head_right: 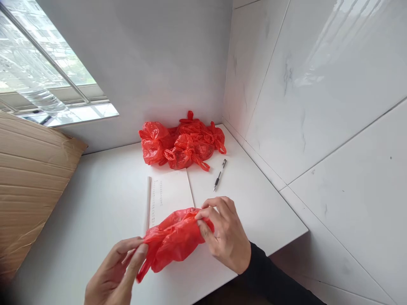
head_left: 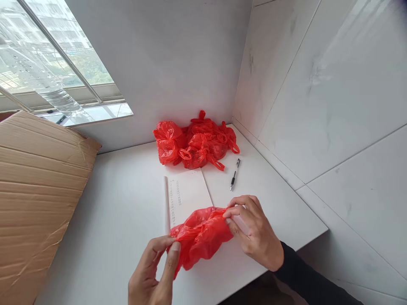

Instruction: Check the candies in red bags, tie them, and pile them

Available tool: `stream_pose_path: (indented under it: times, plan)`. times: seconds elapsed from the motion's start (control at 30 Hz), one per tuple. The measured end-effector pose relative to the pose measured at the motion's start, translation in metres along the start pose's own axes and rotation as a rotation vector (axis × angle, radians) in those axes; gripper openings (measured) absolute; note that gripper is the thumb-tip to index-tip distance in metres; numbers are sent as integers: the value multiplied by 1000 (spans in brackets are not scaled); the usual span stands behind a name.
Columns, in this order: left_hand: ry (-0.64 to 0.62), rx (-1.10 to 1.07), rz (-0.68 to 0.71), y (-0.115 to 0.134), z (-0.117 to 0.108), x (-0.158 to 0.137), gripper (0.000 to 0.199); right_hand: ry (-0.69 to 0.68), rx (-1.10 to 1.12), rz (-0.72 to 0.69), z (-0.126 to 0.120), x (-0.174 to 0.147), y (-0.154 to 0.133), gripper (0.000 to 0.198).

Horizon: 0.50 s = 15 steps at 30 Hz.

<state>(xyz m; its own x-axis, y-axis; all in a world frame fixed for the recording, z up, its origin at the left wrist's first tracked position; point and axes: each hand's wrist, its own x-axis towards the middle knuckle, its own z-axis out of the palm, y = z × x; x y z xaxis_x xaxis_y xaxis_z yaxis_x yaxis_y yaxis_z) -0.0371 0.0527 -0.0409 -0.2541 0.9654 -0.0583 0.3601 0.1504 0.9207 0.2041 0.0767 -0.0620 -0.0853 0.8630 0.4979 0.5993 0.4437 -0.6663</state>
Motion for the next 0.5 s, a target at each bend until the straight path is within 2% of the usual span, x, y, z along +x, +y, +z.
stream_pose_path:
  times: [0.07, 0.1, 0.17, 0.27, 0.3, 0.37, 0.4, 0.43, 0.5]
  plan:
    - [12, 3, -83, -6, -9, 1, 35, 17, 16, 61, -11, -1, 0, 14]
    - [20, 7, -63, -8, -11, 1, 36, 12, 37, 78, -14, -2, -1, 14]
    - [49, 55, 99, -9, -8, 0, 37, -21, 94, 82, -17, -4, -4, 14]
    - [26, 233, 451, -4, 5, -4, 45, -106, 127, 41, -11, -5, -11, 28]
    - [-9, 297, 542, -2, 9, -4, 42, -131, 120, 21, -9, -4, -12, 27]
    - [-66, 357, 657, 0, 12, -3, 25, -160, 113, 0, -7, -3, -13, 10]
    - [-66, 348, 665, 0, 11, -2, 17, -157, 122, 14, -8, -3, -13, 2]
    - [-43, 324, 624, -1, 8, -1, 12, -147, 135, 51, -11, -3, -11, 10]
    - [39, 264, 428, -4, 0, -1, 11, -124, 156, 163, -20, -4, -9, 16]
